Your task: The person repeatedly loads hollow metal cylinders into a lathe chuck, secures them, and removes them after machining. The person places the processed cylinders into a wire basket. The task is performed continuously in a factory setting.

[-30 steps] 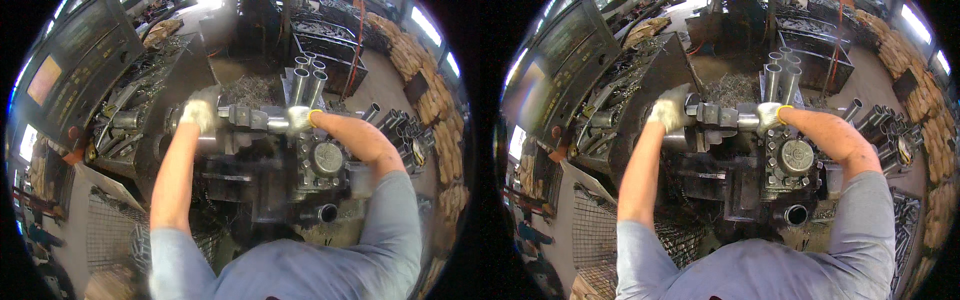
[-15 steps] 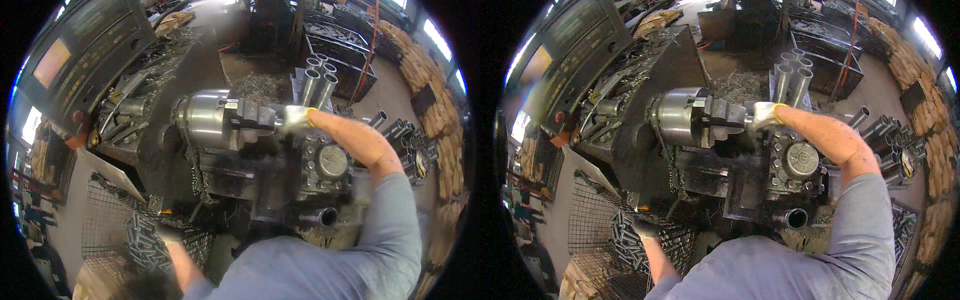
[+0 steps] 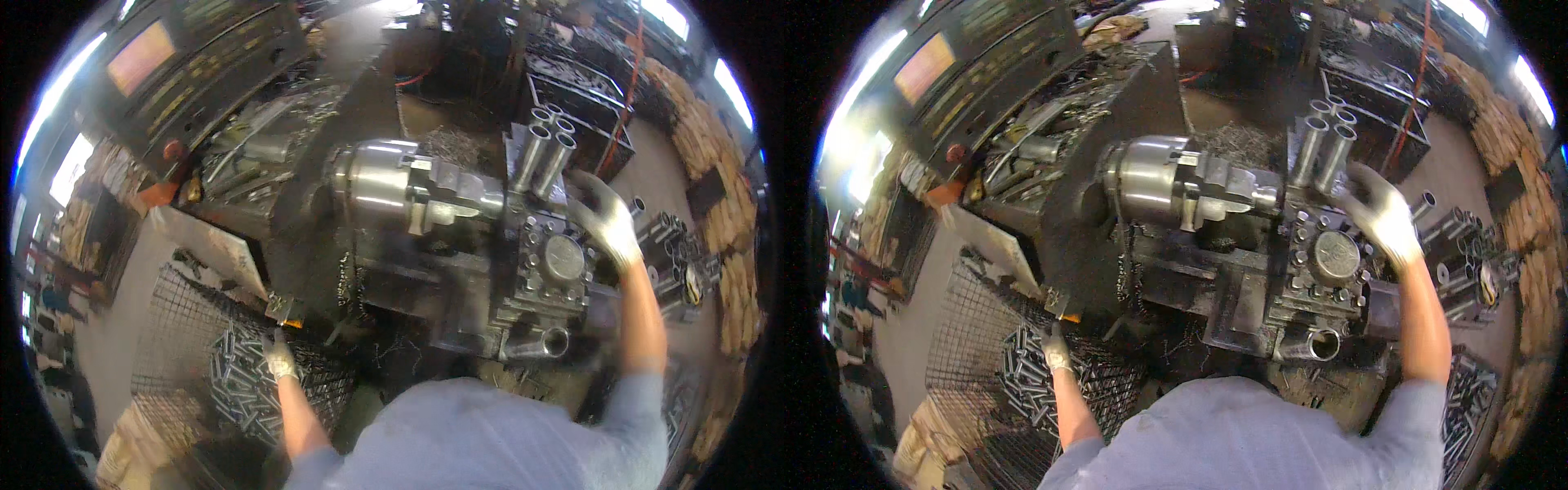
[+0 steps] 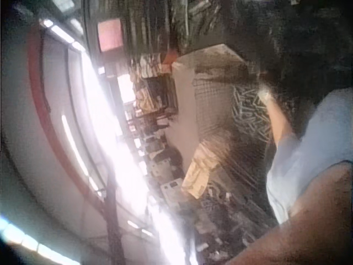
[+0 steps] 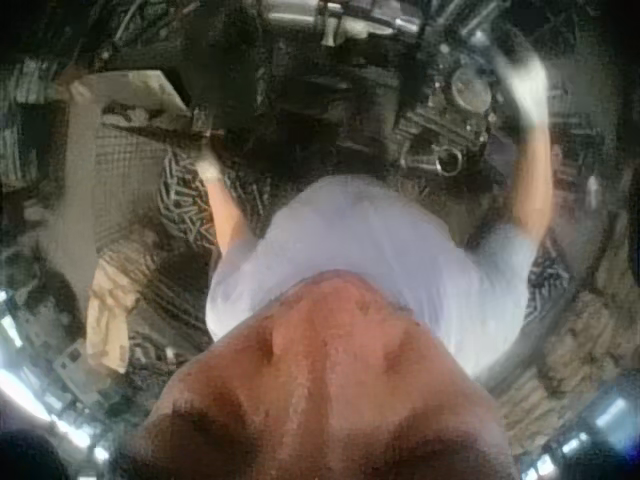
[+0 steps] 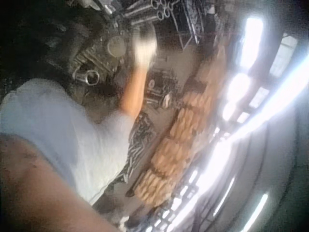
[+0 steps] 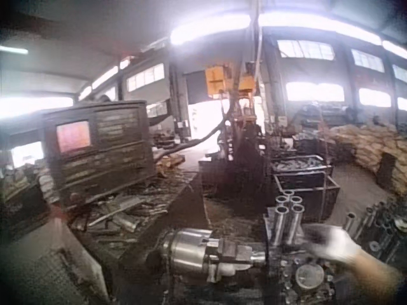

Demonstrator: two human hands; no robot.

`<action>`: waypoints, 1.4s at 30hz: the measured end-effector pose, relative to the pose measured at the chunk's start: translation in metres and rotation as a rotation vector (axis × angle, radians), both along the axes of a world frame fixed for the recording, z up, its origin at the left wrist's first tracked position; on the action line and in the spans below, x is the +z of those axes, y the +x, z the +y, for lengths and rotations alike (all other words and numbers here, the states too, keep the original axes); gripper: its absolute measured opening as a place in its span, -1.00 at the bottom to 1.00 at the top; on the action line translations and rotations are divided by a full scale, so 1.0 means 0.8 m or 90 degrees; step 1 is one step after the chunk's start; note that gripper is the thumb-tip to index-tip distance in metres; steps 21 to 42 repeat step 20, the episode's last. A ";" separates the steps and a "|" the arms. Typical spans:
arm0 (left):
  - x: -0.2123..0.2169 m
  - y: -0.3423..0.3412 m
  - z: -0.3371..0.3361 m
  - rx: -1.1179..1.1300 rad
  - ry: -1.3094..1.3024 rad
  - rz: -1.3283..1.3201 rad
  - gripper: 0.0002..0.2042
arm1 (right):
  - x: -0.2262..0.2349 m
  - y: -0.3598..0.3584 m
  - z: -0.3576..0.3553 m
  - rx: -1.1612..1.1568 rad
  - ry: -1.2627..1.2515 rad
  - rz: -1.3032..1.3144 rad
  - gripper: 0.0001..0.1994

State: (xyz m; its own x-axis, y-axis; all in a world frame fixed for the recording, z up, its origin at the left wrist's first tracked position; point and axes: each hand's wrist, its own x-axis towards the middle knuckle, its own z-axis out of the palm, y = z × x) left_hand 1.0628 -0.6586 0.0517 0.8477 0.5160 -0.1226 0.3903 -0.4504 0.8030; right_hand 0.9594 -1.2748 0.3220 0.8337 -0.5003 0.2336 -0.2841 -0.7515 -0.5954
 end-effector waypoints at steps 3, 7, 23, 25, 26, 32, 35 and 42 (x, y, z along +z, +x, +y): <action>0.112 -0.001 -0.053 -0.064 0.305 -0.452 -0.44 | -0.041 -0.131 -0.040 -0.092 0.136 -0.096 -0.60; 0.290 0.123 -0.097 -0.181 0.626 -0.622 -0.52 | -0.138 -0.270 -0.052 -0.239 0.067 -0.186 -0.59; 0.369 0.199 -0.178 -0.356 0.475 -0.662 -0.16 | -0.189 -0.369 0.097 -0.208 0.306 -0.025 -0.70; 0.369 0.199 -0.178 -0.356 0.475 -0.662 -0.16 | -0.189 -0.369 0.097 -0.208 0.306 -0.025 -0.70; 0.369 0.199 -0.178 -0.356 0.475 -0.662 -0.16 | -0.189 -0.369 0.097 -0.208 0.306 -0.025 -0.70; 0.369 0.199 -0.178 -0.356 0.475 -0.662 -0.16 | -0.189 -0.369 0.097 -0.208 0.306 -0.025 -0.70; 0.369 0.199 -0.178 -0.356 0.475 -0.662 -0.16 | -0.189 -0.369 0.097 -0.208 0.306 -0.025 -0.70; 0.369 0.199 -0.178 -0.356 0.475 -0.662 -0.16 | -0.189 -0.369 0.097 -0.208 0.306 -0.025 -0.70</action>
